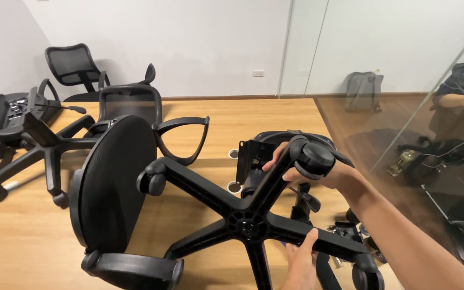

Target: The person attaches a black plastic bracket to the underside of an office chair seat using a screwdriver and screws. They then flip the chair upright and attach the five-star base with casters to the chair's central column.

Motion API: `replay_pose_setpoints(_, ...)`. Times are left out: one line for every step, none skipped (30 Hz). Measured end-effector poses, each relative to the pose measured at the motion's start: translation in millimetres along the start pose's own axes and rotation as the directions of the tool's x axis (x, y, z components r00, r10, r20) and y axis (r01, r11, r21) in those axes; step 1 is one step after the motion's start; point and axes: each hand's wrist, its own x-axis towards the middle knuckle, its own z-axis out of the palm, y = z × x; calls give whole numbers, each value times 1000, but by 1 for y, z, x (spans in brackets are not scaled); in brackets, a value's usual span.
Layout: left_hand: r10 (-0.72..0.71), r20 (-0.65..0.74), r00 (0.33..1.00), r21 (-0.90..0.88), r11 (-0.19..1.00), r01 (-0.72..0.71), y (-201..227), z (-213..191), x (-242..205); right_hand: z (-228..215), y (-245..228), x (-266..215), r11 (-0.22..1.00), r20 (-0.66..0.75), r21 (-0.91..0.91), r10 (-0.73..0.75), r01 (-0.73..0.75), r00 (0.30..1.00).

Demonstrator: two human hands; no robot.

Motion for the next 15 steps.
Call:
replay_pose_setpoints(2, -4, 1000, -4, 1000, -2, -2, -2, 1, -1, 3, 1, 1000, 6, 2, 1, -1, 1000)
replay_pose_setpoints(0, -2, 1000, 22, 1000, 0, -4, -3, 2, -3, 5, 2, 997, 22, 66, 39, -40, 999)
replay_pose_setpoints(-1, -1, 1000, 50, 999, 1, -4, -6, 3, -4, 8, 4, 988, 41, 131, 74, -78, 996)
replay_pose_setpoints(2, -5, 1000, 47, 999, -2, -6, -7, 7, -5, 9, 5, 988, 47, 133, 73, -79, 996)
replay_pose_setpoints(-2, 12, 1000, 44, 999, 1, -7, -9, 10, -6, 11, 5, 992, 41, 96, 75, -79, 996)
replay_pose_setpoints(-6, 28, 1000, 40, 999, 5, -9, -10, 13, -7, 13, 5, 995, 35, 58, 78, -80, 996)
replay_pose_setpoints(-6, 25, 1000, 43, 999, 5, -8, -10, 14, -8, 14, 7, 995, 34, 62, 77, -79, 996)
replay_pose_setpoints(-15, 16, 1000, 44, 999, 14, -7, -9, 16, -9, 15, 10, 993, 4, 43, 110, -110, 994)
replay_pose_setpoints(-28, 7, 1000, 43, 999, 27, -8, -9, 16, -10, 17, 10, 989, -27, 25, 147, -146, 989)
replay_pose_setpoints(-31, 4, 1000, 44, 999, 31, -10, -9, 18, -11, 20, 12, 988, -29, 28, 150, -149, 988)
replay_pose_setpoints(-9, 12, 1000, 21, 1000, 9, -9, -11, 20, -13, 23, 16, 979, 1, 100, 178, -177, 984)
replay_pose_setpoints(13, 19, 1000, -2, 1000, -13, -8, -12, 23, -14, 26, 20, 964, 32, 171, 202, -205, 979)
replay_pose_setpoints(14, 16, 1000, -2, 1000, -14, -6, -11, 21, -15, 29, 23, 963, 34, 173, 203, -206, 979)
replay_pose_setpoints(40, 60, 997, -14, 999, -39, -3, -10, 20, -15, 32, 26, 956, 18, 172, 237, -236, 971)
replay_pose_setpoints(64, 102, 993, -31, 998, -62, -2, -9, 18, -16, 35, 28, 947, 3, 171, 274, -271, 962)
